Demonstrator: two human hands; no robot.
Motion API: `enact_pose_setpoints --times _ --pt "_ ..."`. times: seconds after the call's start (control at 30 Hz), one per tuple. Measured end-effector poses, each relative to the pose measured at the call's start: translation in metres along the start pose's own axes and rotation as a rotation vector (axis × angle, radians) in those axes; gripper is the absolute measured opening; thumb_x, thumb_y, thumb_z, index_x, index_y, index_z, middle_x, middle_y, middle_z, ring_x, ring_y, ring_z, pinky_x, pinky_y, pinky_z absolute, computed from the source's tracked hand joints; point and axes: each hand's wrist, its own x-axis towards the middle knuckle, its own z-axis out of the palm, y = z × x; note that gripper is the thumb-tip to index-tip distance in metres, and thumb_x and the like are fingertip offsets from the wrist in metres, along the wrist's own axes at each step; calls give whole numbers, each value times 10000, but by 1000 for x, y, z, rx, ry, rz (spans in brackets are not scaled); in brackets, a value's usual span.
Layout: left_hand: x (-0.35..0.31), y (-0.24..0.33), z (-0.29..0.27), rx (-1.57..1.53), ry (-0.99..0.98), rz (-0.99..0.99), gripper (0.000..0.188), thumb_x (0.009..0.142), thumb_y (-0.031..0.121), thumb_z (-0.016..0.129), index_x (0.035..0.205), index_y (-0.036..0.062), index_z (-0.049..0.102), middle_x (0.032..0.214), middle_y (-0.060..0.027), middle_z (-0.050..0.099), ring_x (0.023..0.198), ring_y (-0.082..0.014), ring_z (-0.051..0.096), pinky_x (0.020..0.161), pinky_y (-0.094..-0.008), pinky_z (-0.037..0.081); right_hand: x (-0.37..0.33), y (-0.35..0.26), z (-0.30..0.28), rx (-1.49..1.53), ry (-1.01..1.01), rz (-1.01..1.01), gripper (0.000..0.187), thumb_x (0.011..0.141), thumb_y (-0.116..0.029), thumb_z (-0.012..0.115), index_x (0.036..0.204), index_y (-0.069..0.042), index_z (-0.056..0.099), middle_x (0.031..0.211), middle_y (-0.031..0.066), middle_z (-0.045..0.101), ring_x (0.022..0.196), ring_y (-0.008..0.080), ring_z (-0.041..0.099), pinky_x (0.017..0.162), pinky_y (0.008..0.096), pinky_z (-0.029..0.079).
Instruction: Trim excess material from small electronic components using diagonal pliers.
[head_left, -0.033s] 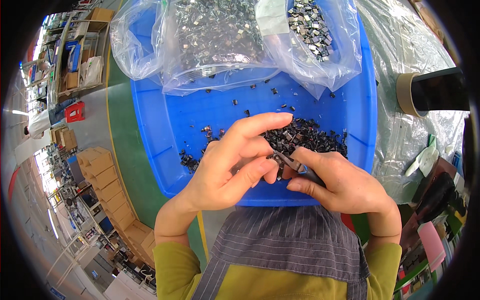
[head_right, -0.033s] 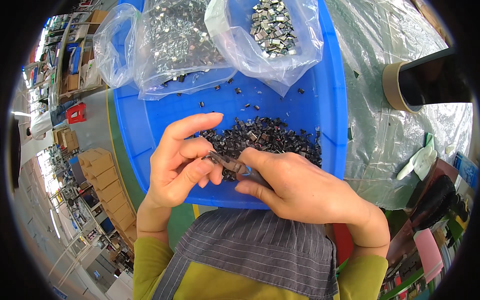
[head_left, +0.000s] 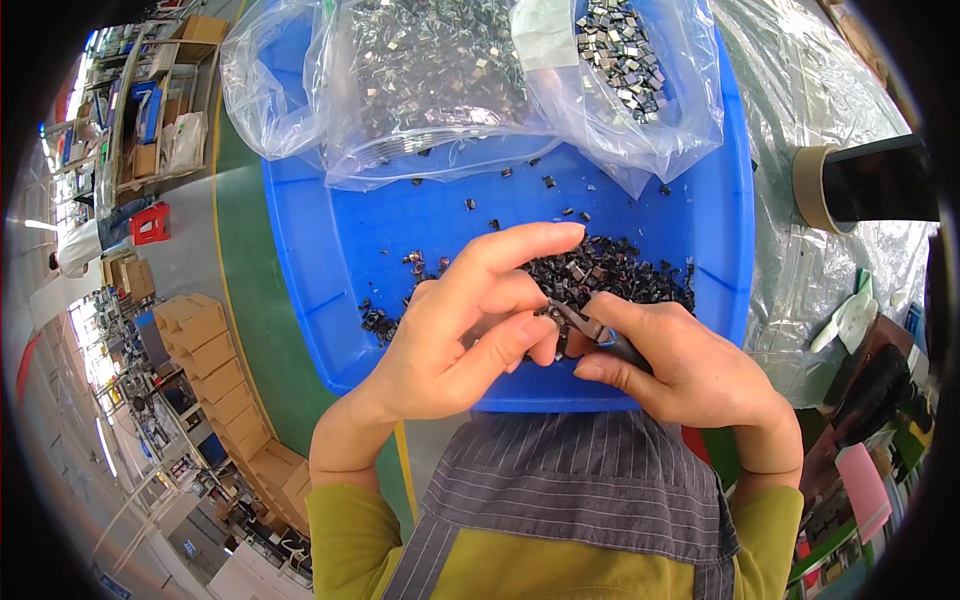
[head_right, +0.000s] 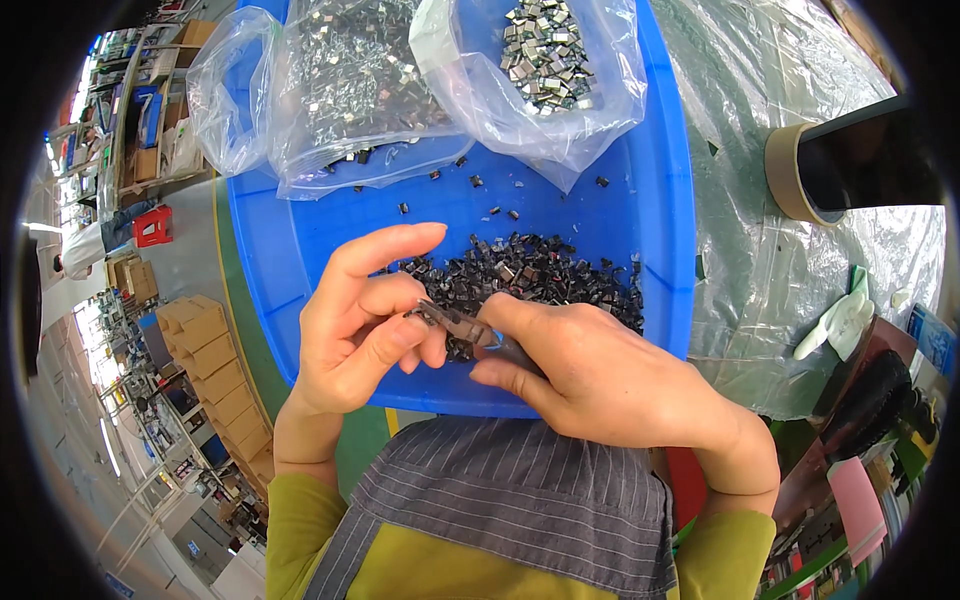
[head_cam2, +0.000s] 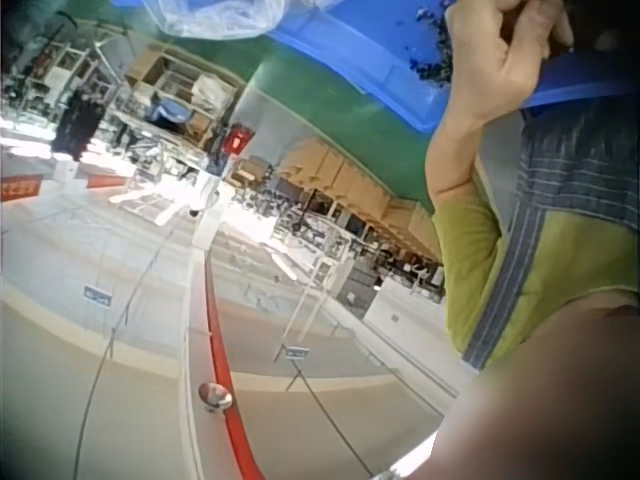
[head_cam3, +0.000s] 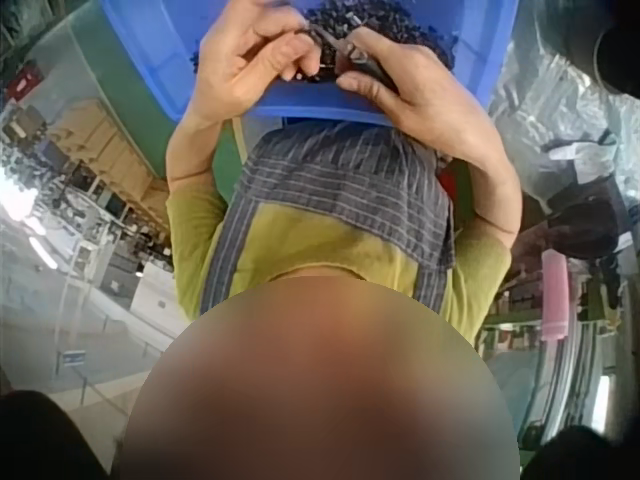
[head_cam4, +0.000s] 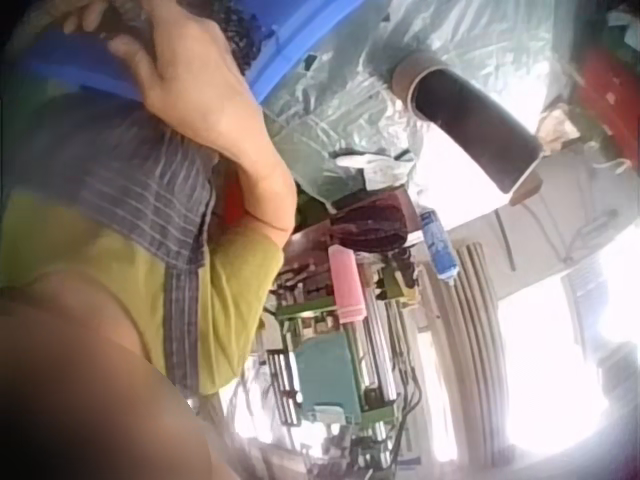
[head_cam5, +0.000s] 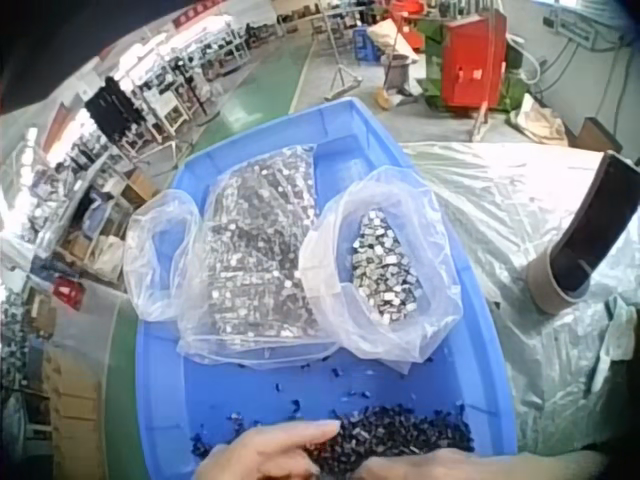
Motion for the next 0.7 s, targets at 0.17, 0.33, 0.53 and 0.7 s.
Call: enact_pose_setpoints --times 0.17,0.33,0.53,0.7 --pt "3 -10 -5 331 -31 110 46 860 46 593 872 2 591 685 -109 577 560 -219 547 505 -312 440 -2 1 2 -75 83 58 162 867 -114 612 946 -4 524 830 161 615 788 366 603 678 383 459" --pt "10 -23 -3 692 88 544 172 721 34 669 845 -28 567 612 -80 506 506 -236 494 452 -325 398 -2 -1 1 -34 53 57 194 877 -142 607 964 2 511 783 203 596 775 398 591 640 420 445" --pt "9 -19 -4 771 114 553 198 658 -3 668 838 -12 587 621 -80 514 515 -229 506 446 -318 394 -2 1 1 0 67 38 227 890 -161 595 997 10 492 764 244 579 778 439 574 620 467 429" --pt "9 -13 -18 442 -130 252 110 795 19 637 891 -14 593 719 -106 590 619 -281 584 552 -341 458 -2 7 1 -34 54 -14 230 880 -157 600 997 11 496 794 225 574 800 435 565 649 467 433"
